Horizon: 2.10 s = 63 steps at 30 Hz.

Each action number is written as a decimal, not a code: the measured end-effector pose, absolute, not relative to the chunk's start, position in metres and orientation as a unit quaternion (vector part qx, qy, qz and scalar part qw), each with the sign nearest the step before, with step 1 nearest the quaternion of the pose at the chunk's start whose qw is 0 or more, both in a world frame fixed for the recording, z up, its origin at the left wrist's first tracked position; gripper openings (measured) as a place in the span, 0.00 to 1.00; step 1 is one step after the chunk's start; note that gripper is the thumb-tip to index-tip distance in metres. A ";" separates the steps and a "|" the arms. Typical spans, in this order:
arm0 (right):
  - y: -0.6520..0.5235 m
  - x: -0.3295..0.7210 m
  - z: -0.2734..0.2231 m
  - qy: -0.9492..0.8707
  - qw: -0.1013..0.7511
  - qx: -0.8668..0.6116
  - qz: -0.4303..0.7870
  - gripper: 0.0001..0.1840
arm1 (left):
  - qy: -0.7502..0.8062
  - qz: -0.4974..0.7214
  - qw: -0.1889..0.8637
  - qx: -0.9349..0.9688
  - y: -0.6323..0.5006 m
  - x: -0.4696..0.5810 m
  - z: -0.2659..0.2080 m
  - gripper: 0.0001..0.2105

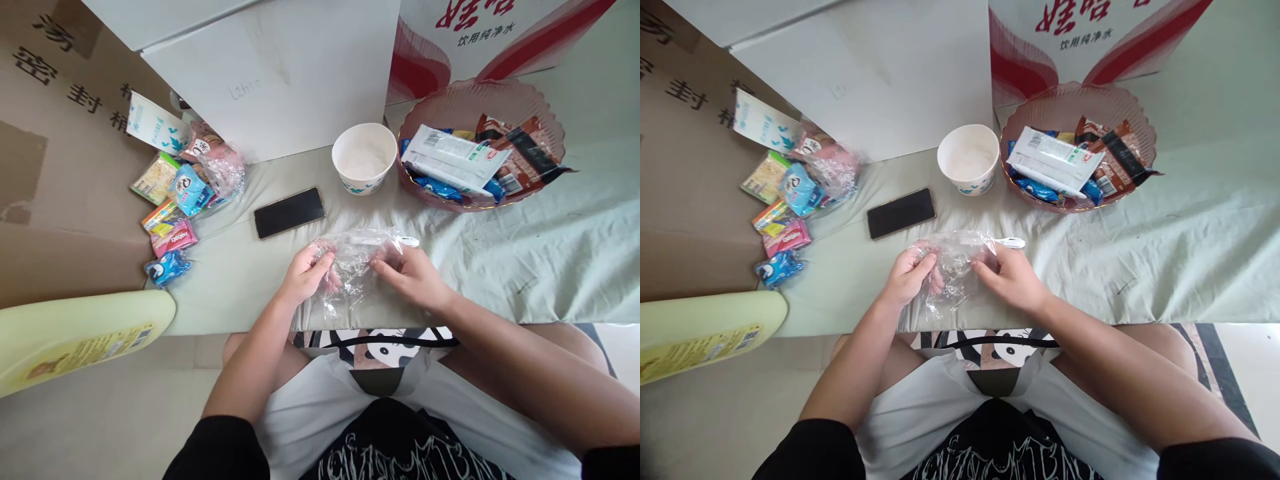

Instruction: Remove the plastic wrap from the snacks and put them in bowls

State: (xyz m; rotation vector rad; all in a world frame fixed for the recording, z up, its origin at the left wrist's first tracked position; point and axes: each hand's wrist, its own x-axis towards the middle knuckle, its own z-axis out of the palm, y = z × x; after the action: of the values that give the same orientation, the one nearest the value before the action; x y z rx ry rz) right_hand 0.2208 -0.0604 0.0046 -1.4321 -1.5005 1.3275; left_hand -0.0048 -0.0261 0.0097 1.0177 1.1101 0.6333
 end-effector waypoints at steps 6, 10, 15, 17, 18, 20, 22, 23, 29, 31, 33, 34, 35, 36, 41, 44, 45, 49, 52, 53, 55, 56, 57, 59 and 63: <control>-0.057 0.219 0.009 -0.465 0.419 -0.465 0.626 0.14 | 0.439 0.342 0.724 0.407 -0.025 -0.008 0.013 0.21; -0.059 0.222 0.010 -0.421 0.469 -0.463 0.623 0.08 | 0.434 0.370 0.734 0.370 -0.022 -0.010 0.015 0.16; -0.056 0.229 0.012 -0.430 0.477 -0.471 0.605 0.17 | 0.440 0.402 0.685 0.418 -0.017 -0.011 0.011 0.16; -0.054 0.228 0.013 -0.471 0.451 -0.481 0.585 0.20 | 0.472 0.403 0.616 0.485 -0.016 -0.010 0.007 0.15; -0.054 0.227 0.013 -0.504 0.427 -0.494 0.565 0.19 | 0.494 0.399 0.570 0.522 -0.017 -0.009 0.005 0.14; -0.055 0.224 0.013 -0.578 0.377 -0.519 0.503 0.13 | 0.530 0.400 0.452 0.596 -0.020 -0.007 0.001 0.08; -0.058 0.221 0.011 -0.637 0.347 -0.533 0.435 0.06 | 0.537 0.417 0.316 0.662 -0.025 -0.004 -0.002 0.04; -0.060 0.219 0.010 -0.658 0.340 -0.535 0.407 0.04 | 0.529 0.426 0.252 0.690 -0.028 -0.002 -0.002 0.04; -0.068 0.217 0.004 -0.714 0.365 -0.501 0.325 0.10 | 0.507 0.499 -0.005 0.703 -0.039 -0.002 0.001 0.07; -0.069 0.218 0.004 -0.708 0.379 -0.506 0.315 0.11 | 0.484 0.507 0.020 0.713 -0.039 -0.004 0.001 0.07; -0.070 0.217 0.005 -0.705 0.380 -0.496 0.335 0.11 | 0.455 0.474 0.127 0.743 -0.039 -0.006 0.000 0.05; -0.070 0.216 0.005 -0.709 0.377 -0.480 0.353 0.11 | 0.441 0.448 0.197 0.753 -0.038 -0.006 0.000 0.03; -0.071 0.215 0.005 -0.716 0.375 -0.455 0.373 0.11 | 0.427 0.419 0.266 0.756 -0.038 -0.005 0.000 0.04; -0.072 0.213 0.005 -0.723 0.376 -0.428 0.392 0.10 | 0.412 0.387 0.330 0.756 -0.038 -0.004 0.001 0.07; -0.077 0.210 0.006 -0.705 0.385 -0.343 0.488 0.08 | 0.348 0.226 0.519 0.747 -0.034 0.000 0.010 0.17; -0.078 0.214 0.006 -0.684 0.387 -0.294 0.544 0.07 | 0.356 0.217 0.548 0.725 -0.032 -0.001 0.015 0.18; -0.078 0.215 0.006 -0.676 0.389 -0.278 0.561 0.08 | 0.359 0.217 0.559 0.715 -0.032 -0.002 0.015 0.19; -0.077 0.219 0.005 -0.645 0.404 -0.266 0.591 0.14 | 0.372 0.226 0.604 0.668 -0.032 -0.005 0.013 0.29; -0.074 0.221 0.005 -0.668 0.406 -0.286 0.555 0.15 | 0.404 0.229 0.608 0.644 -0.033 -0.006 0.010 0.29; -0.073 0.221 0.005 -0.684 0.402 -0.292 0.535 0.16 | 0.416 0.227 0.606 0.639 -0.033 -0.006 0.010 0.27; -0.072 0.220 0.004 -0.717 0.394 -0.308 0.485 0.17 | 0.434 0.232 0.590 0.640 -0.033 -0.006 0.009 0.23; -0.072 0.219 0.004 -0.732 0.394 -0.317 0.456 0.17 | 0.438 0.241 0.574 0.649 -0.032 -0.006 0.009 0.22; -0.072 0.218 0.004 -0.747 0.394 -0.324 0.426 0.17 | 0.440 0.252 0.552 0.662 -0.031 -0.006 0.008 0.20; -0.073 0.217 0.003 -0.773 0.394 -0.330 0.371 0.16 | 0.438 0.276 0.508 0.688 -0.029 -0.006 0.007 0.17; -0.073 0.220 0.002 -0.792 0.390 -0.350 0.314 0.12 | 0.467 0.305 0.486 0.673 -0.028 -0.001 0.003 0.13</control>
State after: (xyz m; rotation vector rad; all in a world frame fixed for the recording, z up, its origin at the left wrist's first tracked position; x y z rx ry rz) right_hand 0.2198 -0.0733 0.0019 -0.8884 -2.0129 0.7977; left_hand -0.0013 -0.0279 0.0033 1.6363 1.1374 0.7412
